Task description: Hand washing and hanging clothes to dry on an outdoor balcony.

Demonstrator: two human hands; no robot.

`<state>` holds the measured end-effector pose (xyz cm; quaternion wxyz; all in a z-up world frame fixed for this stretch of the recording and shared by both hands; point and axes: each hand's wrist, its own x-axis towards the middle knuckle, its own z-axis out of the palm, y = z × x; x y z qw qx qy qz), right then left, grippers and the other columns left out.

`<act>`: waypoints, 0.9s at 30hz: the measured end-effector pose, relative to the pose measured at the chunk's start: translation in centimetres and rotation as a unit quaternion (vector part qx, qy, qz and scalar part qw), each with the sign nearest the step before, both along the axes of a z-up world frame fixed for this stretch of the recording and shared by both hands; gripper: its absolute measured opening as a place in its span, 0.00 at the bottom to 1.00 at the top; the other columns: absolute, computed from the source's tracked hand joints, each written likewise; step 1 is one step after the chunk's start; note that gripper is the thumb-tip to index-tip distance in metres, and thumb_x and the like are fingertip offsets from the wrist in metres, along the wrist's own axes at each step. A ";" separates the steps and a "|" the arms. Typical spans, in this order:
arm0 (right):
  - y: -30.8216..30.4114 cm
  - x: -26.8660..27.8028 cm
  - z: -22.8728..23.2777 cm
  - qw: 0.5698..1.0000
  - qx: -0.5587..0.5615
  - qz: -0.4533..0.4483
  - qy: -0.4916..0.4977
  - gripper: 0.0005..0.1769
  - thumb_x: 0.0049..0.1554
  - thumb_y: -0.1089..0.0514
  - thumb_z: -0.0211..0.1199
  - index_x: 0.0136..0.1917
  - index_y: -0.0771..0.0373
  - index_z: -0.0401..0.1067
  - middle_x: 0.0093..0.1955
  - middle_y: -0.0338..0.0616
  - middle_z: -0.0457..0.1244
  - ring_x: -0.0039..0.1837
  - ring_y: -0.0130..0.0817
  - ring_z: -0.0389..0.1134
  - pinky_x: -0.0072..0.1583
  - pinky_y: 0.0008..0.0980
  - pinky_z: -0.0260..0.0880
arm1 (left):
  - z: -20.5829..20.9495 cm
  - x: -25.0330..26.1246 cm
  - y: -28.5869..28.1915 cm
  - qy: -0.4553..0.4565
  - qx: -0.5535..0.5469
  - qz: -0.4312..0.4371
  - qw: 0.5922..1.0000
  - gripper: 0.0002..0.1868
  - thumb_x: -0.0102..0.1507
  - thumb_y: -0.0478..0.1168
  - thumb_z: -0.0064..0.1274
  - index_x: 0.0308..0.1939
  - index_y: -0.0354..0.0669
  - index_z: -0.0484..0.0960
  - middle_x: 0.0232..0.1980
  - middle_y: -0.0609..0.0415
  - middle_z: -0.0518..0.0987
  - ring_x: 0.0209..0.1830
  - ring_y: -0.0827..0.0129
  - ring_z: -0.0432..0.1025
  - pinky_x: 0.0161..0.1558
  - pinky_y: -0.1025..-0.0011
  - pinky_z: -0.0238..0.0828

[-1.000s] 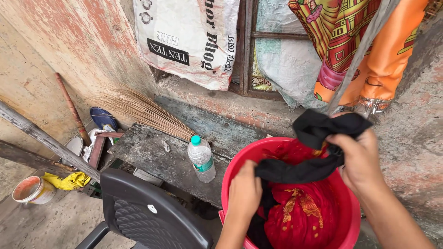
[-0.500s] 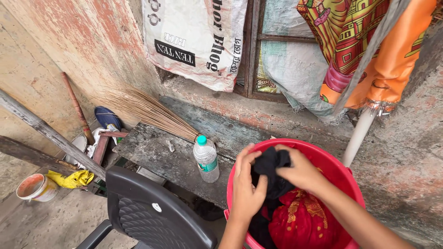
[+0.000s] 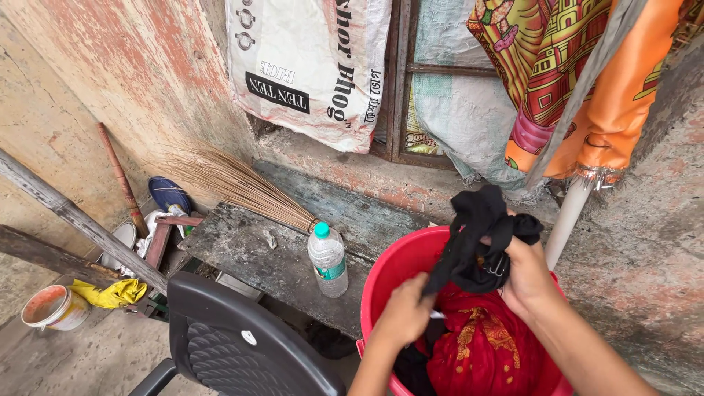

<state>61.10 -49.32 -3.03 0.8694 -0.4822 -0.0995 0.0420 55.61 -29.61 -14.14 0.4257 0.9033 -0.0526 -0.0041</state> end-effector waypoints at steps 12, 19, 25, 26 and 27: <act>3.9 -2.5 -5.8 0.874 -0.429 0.015 -0.227 0.36 0.46 0.67 0.67 0.67 0.65 0.59 0.61 0.52 0.62 0.67 0.46 0.64 0.68 0.42 0.62 | 7.6 -1.6 0.0 0.191 -0.408 0.057 0.891 0.43 0.60 0.63 0.45 0.76 0.61 0.49 0.71 0.58 0.66 0.67 0.66 0.66 0.52 0.57 0.76; 2.4 -2.9 -1.9 0.791 -0.505 0.115 -0.326 0.50 0.47 0.60 0.73 0.76 0.65 0.50 0.73 0.56 0.54 0.75 0.56 0.55 0.72 0.50 0.53 | 5.2 -0.8 0.0 -0.029 -0.418 -0.004 0.908 0.44 0.60 0.42 0.67 0.74 0.36 0.58 0.67 0.48 0.71 0.68 0.64 0.66 0.68 0.69 0.64; -0.9 -1.3 1.8 0.844 -0.434 0.234 -0.212 0.50 0.48 0.62 0.73 0.78 0.57 0.51 0.78 0.47 0.53 0.73 0.40 0.61 0.69 0.40 0.65 | 5.1 0.1 0.2 -0.118 -0.401 0.132 0.899 0.26 0.57 0.30 0.52 0.61 0.34 0.77 0.55 0.53 0.84 0.55 0.70 0.78 0.61 0.70 0.71; -1.4 -0.9 1.8 0.838 -0.467 0.206 -0.194 0.39 0.51 0.61 0.70 0.72 0.58 0.59 0.71 0.46 0.58 0.66 0.38 0.67 0.63 0.38 0.70 | 4.7 0.2 0.5 -0.125 -0.391 0.202 0.889 0.22 0.59 0.30 0.54 0.58 0.34 0.78 0.53 0.52 0.85 0.52 0.70 0.78 0.58 0.69 0.72; -1.9 -0.5 1.9 0.830 -0.499 0.178 -0.176 0.28 0.53 0.61 0.68 0.66 0.58 0.67 0.63 0.44 0.64 0.58 0.35 0.72 0.58 0.36 0.76 | 4.4 0.4 0.9 -0.131 -0.378 0.270 0.876 0.19 0.60 0.31 0.55 0.56 0.34 0.79 0.50 0.51 0.86 0.49 0.69 0.79 0.55 0.68 0.74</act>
